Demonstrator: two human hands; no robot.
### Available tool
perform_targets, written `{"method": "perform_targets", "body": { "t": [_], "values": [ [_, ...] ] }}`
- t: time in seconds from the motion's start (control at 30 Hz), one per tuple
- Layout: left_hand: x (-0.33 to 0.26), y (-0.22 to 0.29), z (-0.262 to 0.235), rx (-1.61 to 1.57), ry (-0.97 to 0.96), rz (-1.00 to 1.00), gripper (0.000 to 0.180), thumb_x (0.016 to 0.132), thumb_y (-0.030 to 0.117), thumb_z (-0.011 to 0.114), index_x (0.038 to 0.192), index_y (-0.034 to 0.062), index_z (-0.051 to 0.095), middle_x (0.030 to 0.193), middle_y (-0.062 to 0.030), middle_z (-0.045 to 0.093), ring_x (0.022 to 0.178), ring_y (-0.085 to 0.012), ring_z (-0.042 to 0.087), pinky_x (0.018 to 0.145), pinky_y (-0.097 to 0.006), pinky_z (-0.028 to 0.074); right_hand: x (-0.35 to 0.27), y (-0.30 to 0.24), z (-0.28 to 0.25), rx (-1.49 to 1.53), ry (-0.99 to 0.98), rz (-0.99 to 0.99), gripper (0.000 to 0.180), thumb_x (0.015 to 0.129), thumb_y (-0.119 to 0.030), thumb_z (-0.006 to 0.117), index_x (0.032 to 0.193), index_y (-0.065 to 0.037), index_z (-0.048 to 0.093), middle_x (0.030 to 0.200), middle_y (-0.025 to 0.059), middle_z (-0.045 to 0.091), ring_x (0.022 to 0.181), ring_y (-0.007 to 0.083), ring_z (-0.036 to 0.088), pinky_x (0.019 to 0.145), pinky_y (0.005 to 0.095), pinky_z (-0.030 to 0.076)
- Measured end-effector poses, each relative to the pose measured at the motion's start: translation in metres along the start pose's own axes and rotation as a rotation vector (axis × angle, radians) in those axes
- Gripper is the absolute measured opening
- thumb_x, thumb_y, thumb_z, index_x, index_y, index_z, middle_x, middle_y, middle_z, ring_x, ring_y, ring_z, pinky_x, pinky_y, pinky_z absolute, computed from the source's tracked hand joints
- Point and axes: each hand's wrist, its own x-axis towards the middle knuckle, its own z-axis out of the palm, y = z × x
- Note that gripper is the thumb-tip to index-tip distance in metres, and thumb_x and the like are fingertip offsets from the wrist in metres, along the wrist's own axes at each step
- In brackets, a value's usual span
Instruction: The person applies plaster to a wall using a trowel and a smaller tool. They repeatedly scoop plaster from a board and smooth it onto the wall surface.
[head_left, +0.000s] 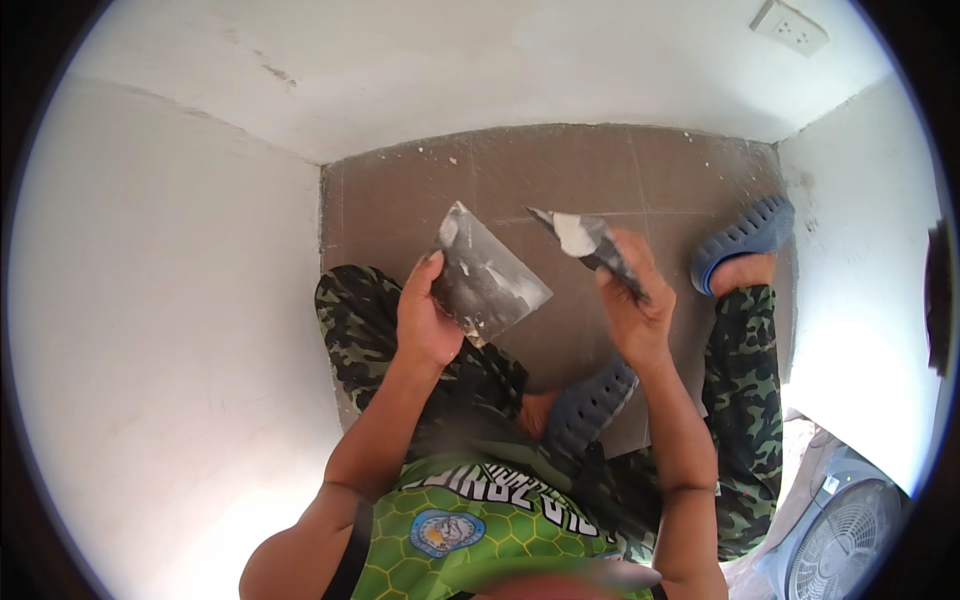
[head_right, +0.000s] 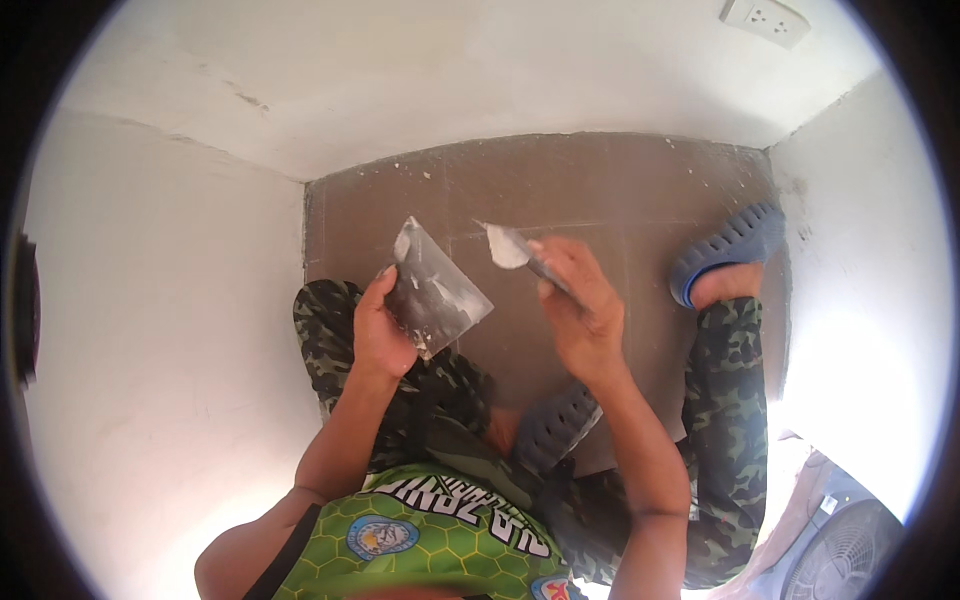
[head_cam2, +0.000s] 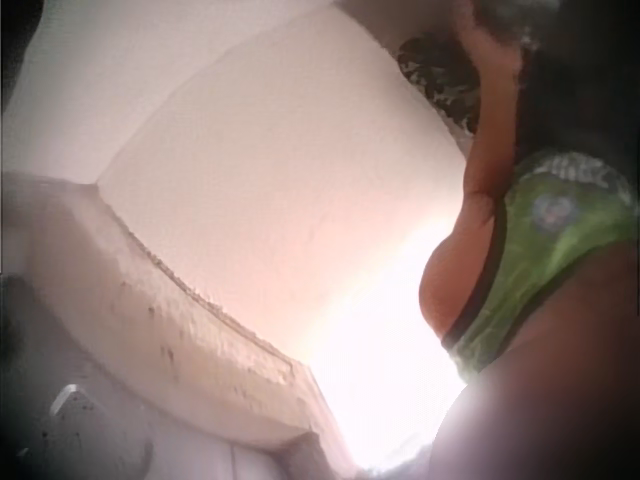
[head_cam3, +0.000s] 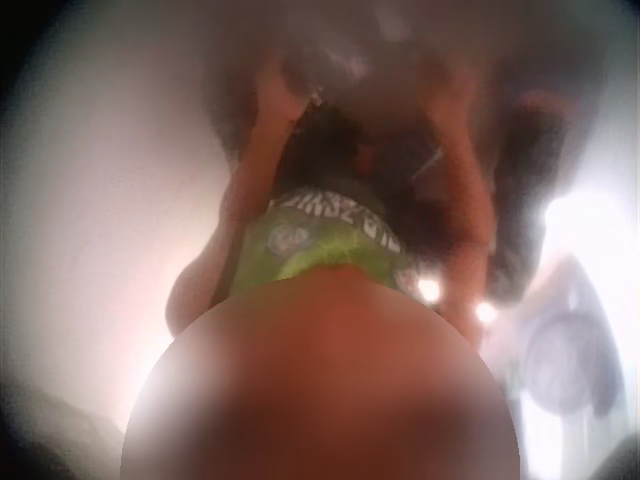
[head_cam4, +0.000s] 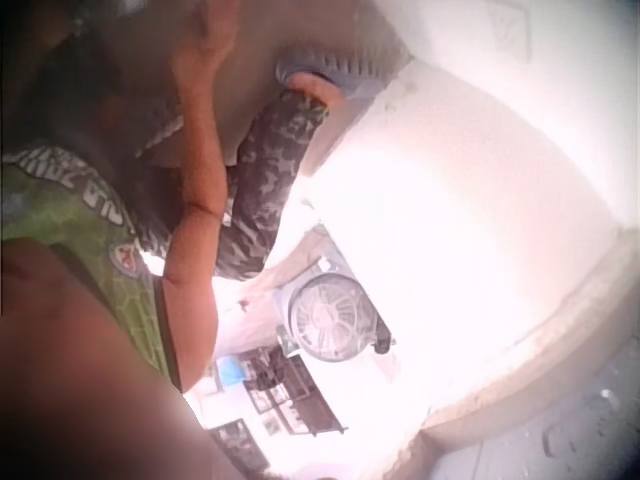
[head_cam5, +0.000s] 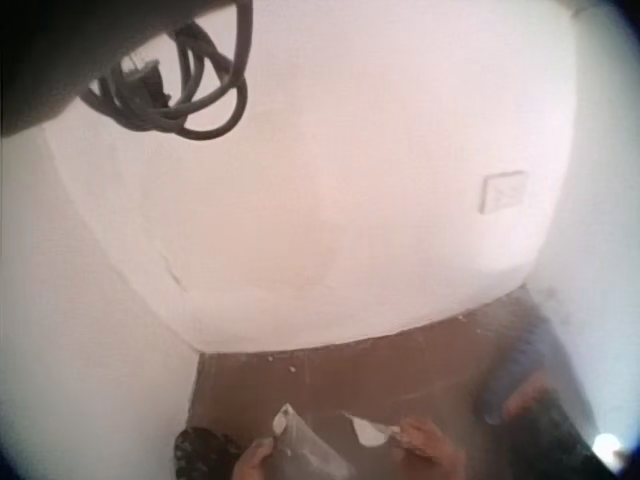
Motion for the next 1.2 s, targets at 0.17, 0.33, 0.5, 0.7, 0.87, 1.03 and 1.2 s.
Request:
{"method": "perform_targets", "body": {
  "t": [0.17,0.33,0.5,0.7,0.87,1.03,1.2],
  "values": [
    [-0.007,-0.002,0.015,-0.031,-0.097,-0.161,0.031,0.101,0.026,0.061,0.123,0.0045,0.063,0.117,-0.0106,0.069,0.105,-0.0266,0.069,0.094,-0.045,0.057,0.004,-0.007,0.015,-0.288,-0.465,-0.141,0.064,0.078,0.011,0.065,0.137,-0.014,0.064,0.135,0.0180,0.058,0.126,0.0396,0.057,0.108,0.0480,0.047],
    [-0.019,0.014,0.011,-0.016,0.022,-0.272,0.034,0.102,0.029,0.061,0.124,0.0034,0.063,0.116,-0.0109,0.071,0.100,-0.0272,0.072,0.088,-0.045,0.060,0.002,-0.002,0.005,-0.564,-0.585,-0.101,0.070,0.073,0.016,0.060,0.137,-0.014,0.064,0.137,0.0178,0.057,0.131,0.0422,0.054,0.114,0.0534,0.042],
    [-0.011,0.052,0.005,-0.116,-0.176,0.039,0.038,0.101,0.030,0.063,0.131,0.0070,0.059,0.119,-0.0094,0.067,0.109,-0.0283,0.067,0.091,-0.052,0.058,0.010,0.008,-0.029,-0.263,-0.386,0.115,0.063,0.080,0.016,0.053,0.138,-0.007,0.062,0.134,0.0135,0.061,0.134,0.0300,0.054,0.113,0.0425,0.043],
    [0.095,0.106,0.015,0.236,0.258,0.816,0.030,0.100,0.016,0.064,0.124,-0.0010,0.060,0.113,-0.0075,0.065,0.097,-0.0203,0.064,0.083,-0.039,0.053,0.010,-0.060,-0.120,0.183,0.128,0.748,0.057,0.084,0.008,0.051,0.141,0.004,0.055,0.128,0.0126,0.065,0.116,0.0175,0.061,0.103,0.0295,0.045],
    [0.173,0.143,0.063,0.787,0.683,1.199,0.032,0.103,0.026,0.055,0.109,-0.0049,0.062,0.083,-0.0148,0.064,0.075,-0.0273,0.066,0.071,-0.040,0.055,-0.050,-0.121,-0.171,0.120,0.388,0.865,0.061,0.079,0.007,0.053,0.140,0.004,0.053,0.123,0.0130,0.065,0.112,0.0209,0.064,0.100,0.0314,0.049],
    [0.209,0.063,0.160,1.169,0.787,1.195,0.061,0.101,0.018,0.050,0.155,-0.0033,0.031,0.119,-0.0272,0.056,0.095,-0.0392,0.066,0.079,-0.048,0.055,-0.080,-0.120,-0.168,0.273,0.522,0.788,0.061,0.078,0.014,0.051,0.138,0.004,0.055,0.123,0.0135,0.067,0.109,0.0219,0.067,0.097,0.0322,0.054],
    [0.183,0.039,0.120,0.915,0.652,1.099,0.047,0.104,0.025,0.046,0.133,-0.0101,0.055,0.108,-0.0290,0.067,0.091,-0.0426,0.068,0.080,-0.051,0.053,-0.089,-0.135,-0.179,0.218,0.458,0.727,0.060,0.079,0.013,0.051,0.138,0.004,0.056,0.123,0.0135,0.067,0.113,0.0224,0.065,0.103,0.0345,0.050]
  ]
}}
